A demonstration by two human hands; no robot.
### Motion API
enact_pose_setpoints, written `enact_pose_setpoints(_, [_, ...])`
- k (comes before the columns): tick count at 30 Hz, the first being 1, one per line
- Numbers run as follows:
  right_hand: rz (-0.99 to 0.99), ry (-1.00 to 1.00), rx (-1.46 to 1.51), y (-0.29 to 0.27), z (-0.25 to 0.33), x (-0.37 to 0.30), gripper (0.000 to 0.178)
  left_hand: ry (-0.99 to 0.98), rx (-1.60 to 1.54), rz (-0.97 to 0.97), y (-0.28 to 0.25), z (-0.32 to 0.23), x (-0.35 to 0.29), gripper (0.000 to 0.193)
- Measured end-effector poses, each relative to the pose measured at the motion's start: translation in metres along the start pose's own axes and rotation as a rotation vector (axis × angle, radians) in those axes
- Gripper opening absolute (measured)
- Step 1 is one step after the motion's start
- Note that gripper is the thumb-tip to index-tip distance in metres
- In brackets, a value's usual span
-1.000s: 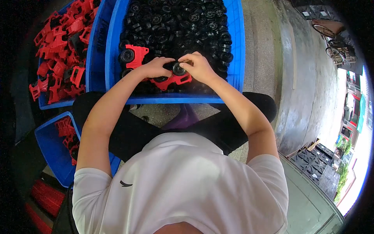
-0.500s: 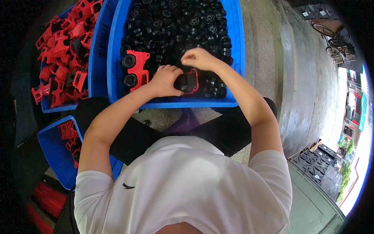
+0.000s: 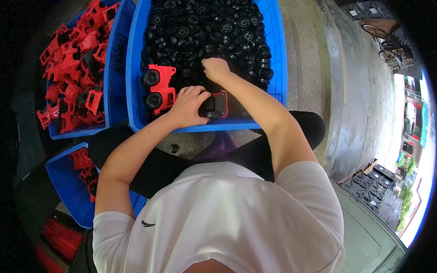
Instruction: The person assembles toy car components by attaching toy car wheels to toy car frames by hand.
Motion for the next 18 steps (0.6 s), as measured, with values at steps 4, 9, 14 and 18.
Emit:
enact_pose_setpoints(4, [-0.056, 0.026, 0.353, -0.04, -0.005, -0.042, 0.024, -0.057, -0.013, 0.062, 0.0, 0.0, 0.004, 0.068])
enact_pose_setpoints(9, [-0.047, 0.083, 0.709, -0.03, 0.002, -0.093, 0.024, 0.001, -0.043, -0.045, 0.003, -0.002, 0.006, 0.066])
enact_pose_setpoints(14, [-0.19, 0.103, 0.856, -0.026, 0.006, -0.107, 0.022, -0.062, -0.047, 0.016, 0.002, -0.003, 0.011, 0.068])
enact_pose_setpoints(18, [-0.237, 0.089, 0.794, -0.041, 0.017, -0.109, 0.022, -0.081, -0.058, 0.03, 0.002, -0.003, 0.01, 0.07])
Point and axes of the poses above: each hand's wrist, its own x-axis towards the middle knuckle, its own y-axis out of the palm, z = x × y, the point moved 3 cm from there along x, towards the middle knuckle, and after that the axes turned 6 degrees about -y, right-handed, at the moved point
